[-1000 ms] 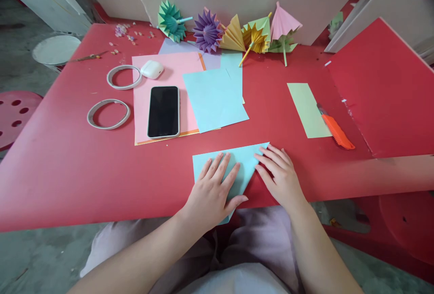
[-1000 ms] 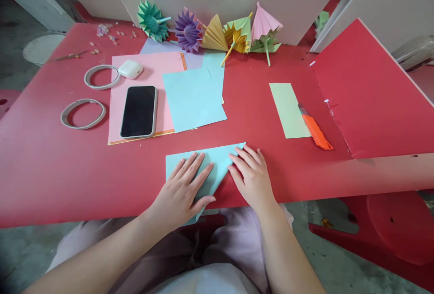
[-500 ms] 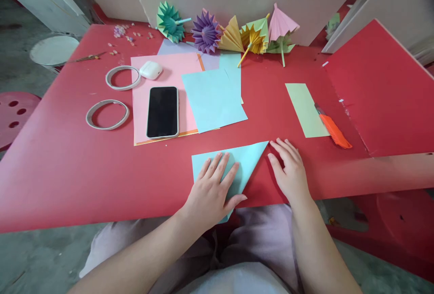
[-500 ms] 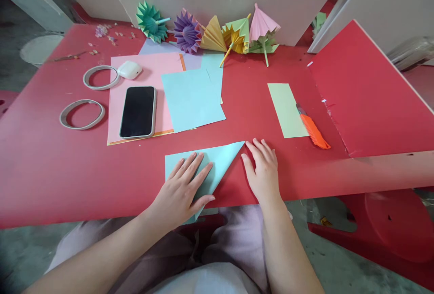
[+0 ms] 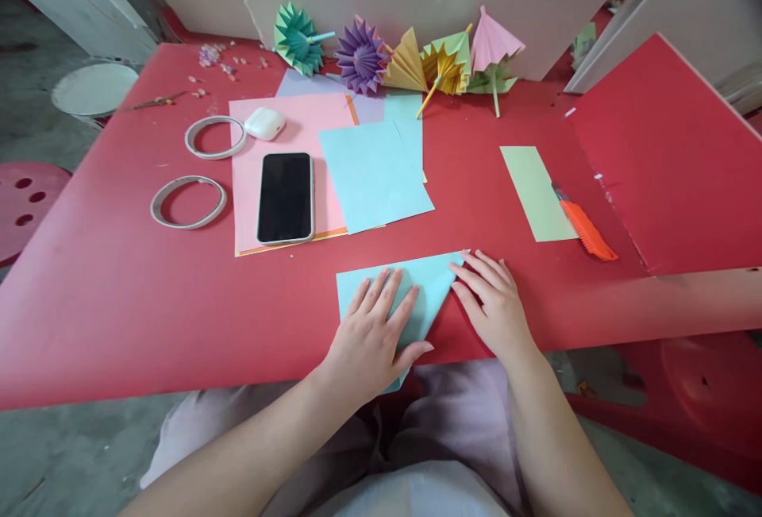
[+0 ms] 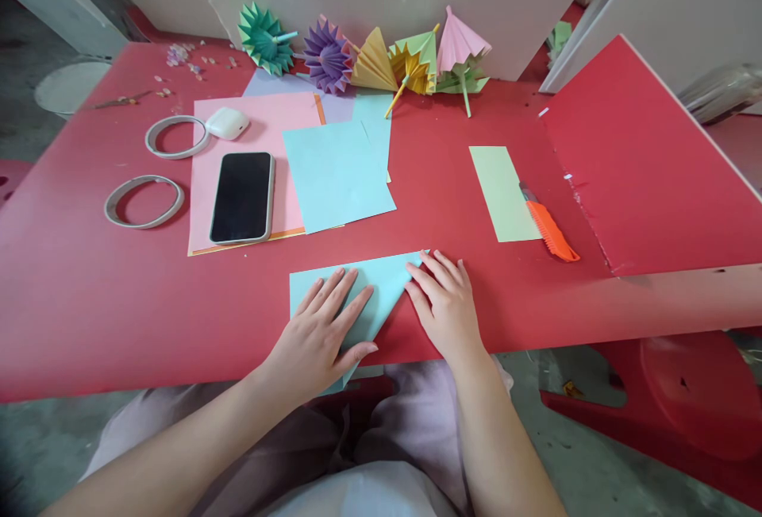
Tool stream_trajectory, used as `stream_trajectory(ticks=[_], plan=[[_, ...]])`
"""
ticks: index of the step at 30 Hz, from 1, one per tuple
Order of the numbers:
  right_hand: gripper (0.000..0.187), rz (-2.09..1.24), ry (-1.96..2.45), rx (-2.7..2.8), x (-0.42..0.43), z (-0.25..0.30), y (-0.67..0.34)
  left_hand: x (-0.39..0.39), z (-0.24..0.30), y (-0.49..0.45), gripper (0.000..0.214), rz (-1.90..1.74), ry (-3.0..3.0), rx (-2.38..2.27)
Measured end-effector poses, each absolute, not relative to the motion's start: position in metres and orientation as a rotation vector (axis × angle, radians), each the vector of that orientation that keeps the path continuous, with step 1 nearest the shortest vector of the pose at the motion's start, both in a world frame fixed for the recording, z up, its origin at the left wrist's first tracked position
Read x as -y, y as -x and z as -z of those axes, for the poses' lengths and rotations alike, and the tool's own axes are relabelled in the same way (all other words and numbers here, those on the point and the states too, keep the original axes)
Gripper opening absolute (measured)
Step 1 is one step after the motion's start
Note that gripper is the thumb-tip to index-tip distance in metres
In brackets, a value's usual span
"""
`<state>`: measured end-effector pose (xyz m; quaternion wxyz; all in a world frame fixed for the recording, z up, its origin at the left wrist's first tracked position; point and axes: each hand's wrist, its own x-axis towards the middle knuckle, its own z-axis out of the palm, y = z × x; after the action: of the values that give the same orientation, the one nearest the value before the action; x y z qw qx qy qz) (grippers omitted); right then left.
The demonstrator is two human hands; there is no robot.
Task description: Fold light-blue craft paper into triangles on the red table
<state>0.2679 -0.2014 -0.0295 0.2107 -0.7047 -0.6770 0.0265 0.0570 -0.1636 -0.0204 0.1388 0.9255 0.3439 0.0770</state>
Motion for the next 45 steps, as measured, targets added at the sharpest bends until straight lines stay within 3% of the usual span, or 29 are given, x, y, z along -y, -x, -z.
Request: stream_trajectory(ticks=[45], plan=[[0.032,0.027,1.956,1.896,0.2018,0.0322,-0.2719,0.1640,0.0209,-0.0563,0.066,-0.222,-2.684,-0.988]])
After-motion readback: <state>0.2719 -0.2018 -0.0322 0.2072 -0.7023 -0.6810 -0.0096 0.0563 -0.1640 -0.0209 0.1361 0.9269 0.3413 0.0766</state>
